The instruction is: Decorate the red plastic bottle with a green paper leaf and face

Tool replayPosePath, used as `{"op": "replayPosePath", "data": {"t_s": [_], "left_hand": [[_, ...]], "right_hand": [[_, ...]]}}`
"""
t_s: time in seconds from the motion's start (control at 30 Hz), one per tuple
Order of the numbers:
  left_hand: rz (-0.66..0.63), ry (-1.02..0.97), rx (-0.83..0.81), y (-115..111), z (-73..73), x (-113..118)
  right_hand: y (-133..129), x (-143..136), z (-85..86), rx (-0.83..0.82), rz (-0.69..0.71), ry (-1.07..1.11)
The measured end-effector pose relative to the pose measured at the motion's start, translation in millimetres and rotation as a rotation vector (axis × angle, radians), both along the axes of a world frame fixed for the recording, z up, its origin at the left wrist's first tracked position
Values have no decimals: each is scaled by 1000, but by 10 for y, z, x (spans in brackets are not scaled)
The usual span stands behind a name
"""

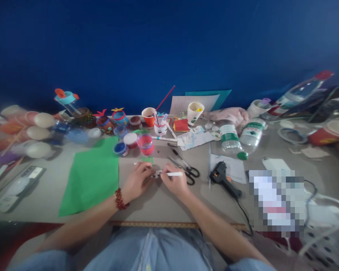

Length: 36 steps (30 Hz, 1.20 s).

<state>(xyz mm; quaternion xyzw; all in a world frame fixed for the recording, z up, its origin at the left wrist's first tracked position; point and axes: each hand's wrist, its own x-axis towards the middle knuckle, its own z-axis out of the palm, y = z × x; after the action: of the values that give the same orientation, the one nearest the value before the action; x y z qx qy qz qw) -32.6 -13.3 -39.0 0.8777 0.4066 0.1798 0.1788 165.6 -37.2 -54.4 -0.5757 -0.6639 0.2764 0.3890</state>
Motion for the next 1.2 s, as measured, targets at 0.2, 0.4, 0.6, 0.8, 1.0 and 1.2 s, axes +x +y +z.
{"op": "replayPosePath", "data": {"t_s": [0.2,0.4,0.6,0.8,1.0,1.2], "left_hand": [[-4,-1,-4,5,0,0],[-14,-24,-2,16,-28,-16],[-22,-98,6,38,-90,-43],[-21,-106,14,37,-133,-56],[-14,-109,10,29,-126,-51],[0,-120,16,31,-148,-41]], "right_hand": [[-5,1,10,5,10,32],[-15,20,4,25,-73,219],[-34,26,20,95,-89,278],[3,80,179,264,-86,89],[37,281,360,212,-19,-95],[9,382,383,171,136,-270]]}}
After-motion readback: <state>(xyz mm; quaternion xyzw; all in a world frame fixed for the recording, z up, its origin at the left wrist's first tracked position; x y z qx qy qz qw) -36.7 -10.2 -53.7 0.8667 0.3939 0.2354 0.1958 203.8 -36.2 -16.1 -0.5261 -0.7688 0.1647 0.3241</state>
